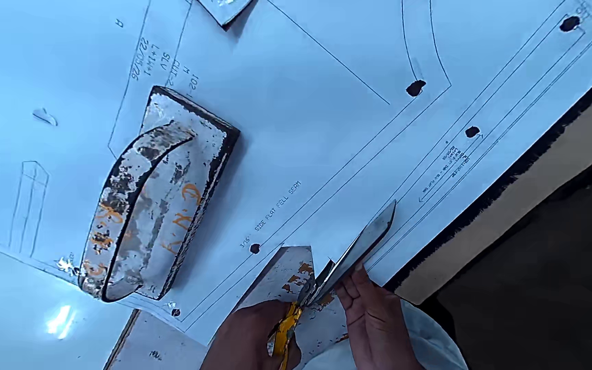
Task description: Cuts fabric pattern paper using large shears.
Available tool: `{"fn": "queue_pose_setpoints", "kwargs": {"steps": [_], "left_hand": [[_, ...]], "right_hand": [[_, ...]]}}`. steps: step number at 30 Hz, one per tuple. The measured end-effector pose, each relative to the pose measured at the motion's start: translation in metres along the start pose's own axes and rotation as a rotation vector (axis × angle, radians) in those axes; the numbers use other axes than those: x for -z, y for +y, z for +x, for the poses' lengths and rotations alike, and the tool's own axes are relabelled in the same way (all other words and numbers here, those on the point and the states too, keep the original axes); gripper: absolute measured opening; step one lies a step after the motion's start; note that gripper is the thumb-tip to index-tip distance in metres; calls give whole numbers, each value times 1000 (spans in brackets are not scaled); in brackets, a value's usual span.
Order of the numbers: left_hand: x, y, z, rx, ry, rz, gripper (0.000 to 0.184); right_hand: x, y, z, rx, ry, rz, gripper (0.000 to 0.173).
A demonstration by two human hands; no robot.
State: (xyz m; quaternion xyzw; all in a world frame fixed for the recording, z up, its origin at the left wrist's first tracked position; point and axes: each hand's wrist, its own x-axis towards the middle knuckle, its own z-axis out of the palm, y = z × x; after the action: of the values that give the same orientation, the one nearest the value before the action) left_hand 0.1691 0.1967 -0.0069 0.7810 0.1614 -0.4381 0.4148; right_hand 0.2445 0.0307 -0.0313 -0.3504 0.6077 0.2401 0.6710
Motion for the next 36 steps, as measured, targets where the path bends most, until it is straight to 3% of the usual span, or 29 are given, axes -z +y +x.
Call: {"fn": "queue_pose_setpoints", "kwargs": {"steps": [17, 19, 22, 24, 27, 28, 30, 33, 36], "left_hand": [[-3, -4, 6, 4, 34, -32, 19], [-6, -7, 6, -9, 54, -35, 20], [-1, -5, 5, 9, 23, -32, 20], [6, 1, 4, 17, -5, -12, 22], [13, 11, 5, 11, -12, 18, 23], [13, 13, 7, 7, -4, 23, 24], [11, 15, 11, 0, 8, 23, 26], [11, 21, 15, 13, 21, 39, 24], [11, 27, 17, 30, 33, 60, 23]], "right_hand": [[4, -7, -3, -93, -33, -33, 10], [13, -6, -4, -117, -93, -88, 14], [37, -15, -13, -84, -330, -377, 25], [53, -31, -23, 133, -530, -682, 23], [71, -61, -16, 933, -757, -1023, 11], [67, -75, -7, 1206, -699, -1129, 11], [52, -102, 20, 1581, -445, -1297, 25], [31, -121, 60, 1764, -235, -1457, 58], [27, -118, 81, 1764, -168, -1548, 67]]}}
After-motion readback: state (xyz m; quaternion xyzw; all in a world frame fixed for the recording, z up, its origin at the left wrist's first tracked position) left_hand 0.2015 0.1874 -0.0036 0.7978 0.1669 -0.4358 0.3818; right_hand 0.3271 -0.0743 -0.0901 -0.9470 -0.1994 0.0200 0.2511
